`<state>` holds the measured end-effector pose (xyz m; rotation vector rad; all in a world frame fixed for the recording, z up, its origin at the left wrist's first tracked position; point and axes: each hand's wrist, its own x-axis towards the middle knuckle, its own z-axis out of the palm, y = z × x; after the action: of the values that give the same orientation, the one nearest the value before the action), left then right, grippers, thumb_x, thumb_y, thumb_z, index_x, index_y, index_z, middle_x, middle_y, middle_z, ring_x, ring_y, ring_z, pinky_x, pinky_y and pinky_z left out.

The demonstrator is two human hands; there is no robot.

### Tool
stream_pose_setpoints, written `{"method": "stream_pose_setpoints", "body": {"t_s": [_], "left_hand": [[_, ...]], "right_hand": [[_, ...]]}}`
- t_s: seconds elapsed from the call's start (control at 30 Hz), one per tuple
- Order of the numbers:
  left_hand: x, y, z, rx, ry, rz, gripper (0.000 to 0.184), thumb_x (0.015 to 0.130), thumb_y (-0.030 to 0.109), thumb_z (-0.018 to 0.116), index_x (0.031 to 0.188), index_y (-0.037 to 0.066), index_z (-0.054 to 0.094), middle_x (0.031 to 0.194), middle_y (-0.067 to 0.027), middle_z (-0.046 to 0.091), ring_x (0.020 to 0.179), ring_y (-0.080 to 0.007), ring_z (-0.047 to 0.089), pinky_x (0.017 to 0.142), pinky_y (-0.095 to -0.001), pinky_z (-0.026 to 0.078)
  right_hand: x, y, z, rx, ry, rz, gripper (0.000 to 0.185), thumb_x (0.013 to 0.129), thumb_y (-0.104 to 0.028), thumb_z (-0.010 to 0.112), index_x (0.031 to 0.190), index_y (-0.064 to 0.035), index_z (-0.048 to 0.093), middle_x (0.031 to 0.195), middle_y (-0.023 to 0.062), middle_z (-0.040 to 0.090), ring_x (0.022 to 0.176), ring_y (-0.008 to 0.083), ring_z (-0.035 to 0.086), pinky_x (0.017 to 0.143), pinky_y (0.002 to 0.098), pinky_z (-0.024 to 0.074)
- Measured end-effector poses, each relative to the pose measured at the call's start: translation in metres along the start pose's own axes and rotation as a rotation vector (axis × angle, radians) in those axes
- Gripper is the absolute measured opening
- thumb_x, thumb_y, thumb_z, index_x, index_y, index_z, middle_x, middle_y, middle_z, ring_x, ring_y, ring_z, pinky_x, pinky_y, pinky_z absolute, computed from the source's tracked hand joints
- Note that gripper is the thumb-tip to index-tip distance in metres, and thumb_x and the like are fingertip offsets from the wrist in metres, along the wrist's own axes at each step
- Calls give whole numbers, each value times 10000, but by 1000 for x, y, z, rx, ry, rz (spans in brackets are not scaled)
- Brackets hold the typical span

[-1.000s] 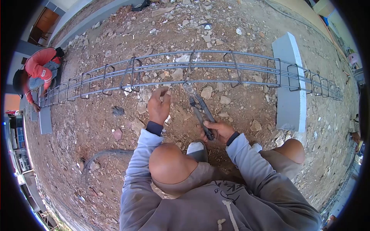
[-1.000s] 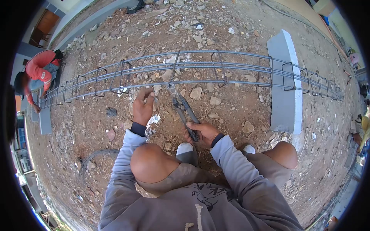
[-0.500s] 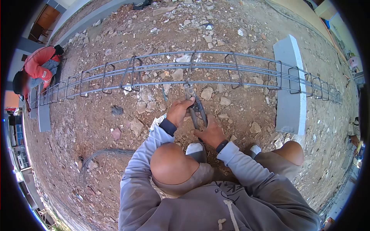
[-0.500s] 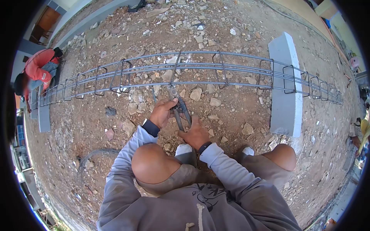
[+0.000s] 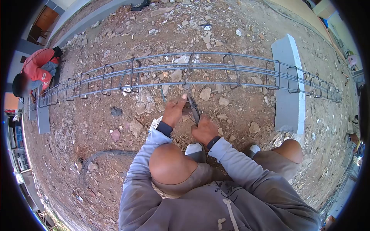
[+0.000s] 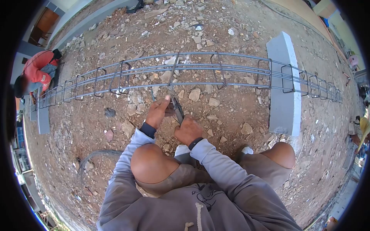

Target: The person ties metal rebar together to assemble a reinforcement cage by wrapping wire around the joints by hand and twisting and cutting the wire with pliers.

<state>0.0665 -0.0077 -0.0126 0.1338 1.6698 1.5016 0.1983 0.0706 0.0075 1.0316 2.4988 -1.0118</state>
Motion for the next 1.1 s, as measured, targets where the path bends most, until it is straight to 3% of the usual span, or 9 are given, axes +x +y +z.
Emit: {"method": "stream_pose_setpoints", "body": {"t_s": [0.2, 0.3, 0.4, 0.5, 0.6, 0.8, 0.9, 1.0, 1.1], "left_hand": [[-1, 7, -8, 241, 89, 285, 261, 874, 227, 619, 757, -4, 582, 634, -51, 590, 545, -104, 555, 490, -254, 452], [-1, 6, -5, 46, 76, 270, 250, 865, 210, 631, 723, 17, 560, 607, -35, 565, 508, -88, 511, 458, -246, 410], [-6, 12, -4, 19, 67, 242, 233, 880, 216, 610, 727, 53, 545, 613, -5, 537, 523, -75, 497, 475, -229, 408], [-4, 10, -6, 62, 85, 237, 247, 880, 214, 610, 700, 63, 532, 589, 3, 517, 505, -67, 471, 463, -225, 388], [-2, 9, -9, 98, 81, 270, 255, 880, 219, 608, 691, 69, 527, 563, 17, 486, 491, -59, 440, 452, -224, 360], [-2, 8, -10, 94, 91, 294, 262, 875, 235, 617, 692, 63, 541, 552, 8, 506, 473, -54, 430, 433, -233, 331], [0, 5, -11, 110, 105, 295, 263, 874, 237, 618, 692, 64, 538, 551, 11, 501, 469, -52, 421, 432, -231, 325], [2, 2, -11, 72, 92, 284, 262, 873, 235, 619, 691, 66, 536, 549, 16, 494, 467, -49, 413, 430, -229, 320], [1, 4, -10, 86, 91, 270, 252, 878, 221, 612, 695, 73, 524, 559, 32, 460, 482, -52, 413, 445, -221, 334]], "right_hand": [[17, 23, 20, 756, -349, -31, 244, 750, -192, 613, 921, -19, 609, 876, 107, 654, 784, 246, 628, 695, 370, 476], [9, 19, 11, 1160, -415, 86, 262, 768, -147, 627, 997, -23, 600, 928, 50, 638, 831, 162, 583, 736, 302, 449], [8, 22, 5, 1240, -460, 59, 261, 794, -109, 599, 1045, -37, 585, 978, 31, 627, 881, 147, 566, 784, 298, 435], [9, 24, 7, 1216, -445, 4, 299, 788, -99, 602, 1077, -31, 567, 969, 45, 627, 864, 142, 563, 782, 284, 435], [11, 25, 7, 1127, -476, -23, 444, 807, -89, 586, 1232, -5, 485, 1088, 94, 606, 1017, 196, 570, 891, 342, 442], [10, 21, 14, 1027, -381, 3, 330, 806, -129, 607, 1105, -18, 526, 978, 59, 615, 884, 174, 579, 782, 329, 466], [8, 18, 14, 747, -245, -49, 293, 795, -132, 614, 1056, -26, 535, 921, 55, 607, 816, 155, 559, 716, 326, 451], [9, 19, 20, 657, -89, -127, 372, 753, -227, 623, 1017, 23, 545, 827, 201, 610, 780, 335, 604, 728, 397, 468], [14, 19, 19, 465, -86, -45, 388, 762, -254, 590, 1038, 14, 535, 889, 255, 614, 858, 408, 594, 765, 456, 458]]}}
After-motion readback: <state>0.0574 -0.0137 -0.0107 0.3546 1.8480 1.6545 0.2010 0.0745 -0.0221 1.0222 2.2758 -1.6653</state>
